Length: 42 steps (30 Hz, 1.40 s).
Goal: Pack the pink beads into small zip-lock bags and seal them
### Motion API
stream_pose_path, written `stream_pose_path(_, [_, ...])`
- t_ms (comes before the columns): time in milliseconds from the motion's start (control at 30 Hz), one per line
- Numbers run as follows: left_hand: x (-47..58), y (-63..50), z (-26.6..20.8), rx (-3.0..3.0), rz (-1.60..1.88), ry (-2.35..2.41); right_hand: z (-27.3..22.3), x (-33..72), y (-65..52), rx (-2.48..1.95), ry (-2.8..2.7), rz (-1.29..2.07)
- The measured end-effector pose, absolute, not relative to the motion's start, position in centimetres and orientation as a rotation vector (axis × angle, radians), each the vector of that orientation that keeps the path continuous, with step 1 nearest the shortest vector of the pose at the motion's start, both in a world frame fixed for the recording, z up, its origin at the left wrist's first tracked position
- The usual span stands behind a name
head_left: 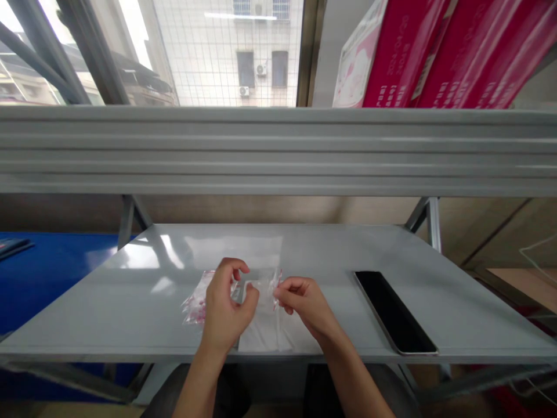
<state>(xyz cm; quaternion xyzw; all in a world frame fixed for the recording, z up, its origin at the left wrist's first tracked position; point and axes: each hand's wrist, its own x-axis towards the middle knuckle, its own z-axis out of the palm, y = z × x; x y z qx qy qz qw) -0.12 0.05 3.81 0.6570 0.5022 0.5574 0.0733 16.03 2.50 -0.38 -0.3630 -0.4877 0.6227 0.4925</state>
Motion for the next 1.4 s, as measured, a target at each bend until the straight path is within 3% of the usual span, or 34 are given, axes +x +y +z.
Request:
stream_pose_path(133, [1.5, -1.5, 4.9, 1.998, 1.308, 1.342, 0.7, 15.6, 1.1, -0.815, -1.289, 1.425])
stream_pose_path(367, [0.9, -1.6, 5.0, 1.874, 0.999, 1.272, 1.5, 16.5, 0.3, -0.795, -1.458, 1.393])
stream_pose_path(500, [0.5, -1.6, 4.8, 1.916, 0.924, 1.310, 1.4, 16.4, 0.1, -0.852, -1.518, 1.274])
stream_pose_path(667, [0.5, -1.7, 4.4, 2.087, 0.858, 1.406, 1.6, 15.8, -0.5, -1.007, -1.693, 0.715])
stream_pose_path(967, [0.4, -2.4, 5.0, 2.238, 0.960, 1.637, 2.4, 16.4, -1.1, -1.035, -1.708, 0.381])
stream_pose_path(1400, [0.6, -1.9, 4.7, 2.559, 1.138, 1.259, 3.4, 17.3, -1.4, -1.034, -1.498, 1.026])
